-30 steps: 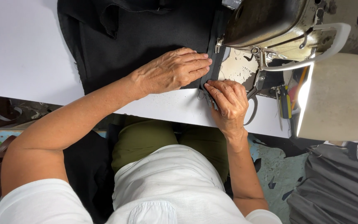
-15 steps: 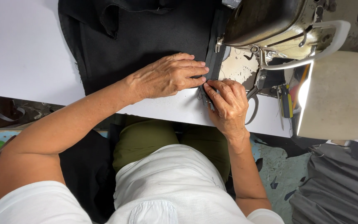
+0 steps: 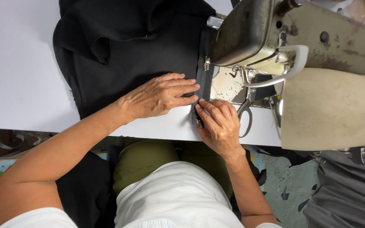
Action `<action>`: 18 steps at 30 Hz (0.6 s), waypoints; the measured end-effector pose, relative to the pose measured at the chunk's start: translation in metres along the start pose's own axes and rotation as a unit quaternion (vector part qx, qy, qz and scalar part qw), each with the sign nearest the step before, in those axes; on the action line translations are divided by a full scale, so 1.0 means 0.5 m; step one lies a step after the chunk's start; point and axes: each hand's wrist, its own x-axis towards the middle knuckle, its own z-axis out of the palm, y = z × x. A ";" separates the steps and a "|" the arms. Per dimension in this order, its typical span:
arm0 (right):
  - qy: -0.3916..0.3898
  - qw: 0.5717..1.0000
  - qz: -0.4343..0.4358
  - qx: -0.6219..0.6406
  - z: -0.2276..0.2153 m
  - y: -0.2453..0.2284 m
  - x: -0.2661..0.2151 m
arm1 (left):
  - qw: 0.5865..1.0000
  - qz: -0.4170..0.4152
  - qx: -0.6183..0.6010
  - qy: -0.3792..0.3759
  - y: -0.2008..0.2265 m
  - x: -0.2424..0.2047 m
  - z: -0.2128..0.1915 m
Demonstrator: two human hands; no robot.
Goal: The person is sewing a zipper onto a piece of black fabric using an industrial sewing machine and then trimming the excess with scissors.
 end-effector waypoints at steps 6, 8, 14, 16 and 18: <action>-0.002 1.000 0.005 0.000 -0.001 0.003 0.008 | 1.000 -0.002 -0.003 0.001 -0.007 0.007 -0.003; -0.004 1.000 0.003 0.000 -0.002 0.006 0.012 | 1.000 -0.008 0.000 -0.002 -0.010 0.011 -0.006; -0.019 0.999 0.017 -0.024 -0.002 0.005 0.038 | 1.000 -0.013 0.004 -0.006 -0.035 0.016 -0.001; -0.013 0.999 0.019 -0.027 0.005 0.012 0.041 | 1.000 -0.017 -0.002 -0.003 -0.045 0.020 0.000; -0.015 0.999 0.022 -0.033 0.006 0.013 0.048 | 1.000 -0.016 0.000 -0.001 -0.051 0.028 -0.003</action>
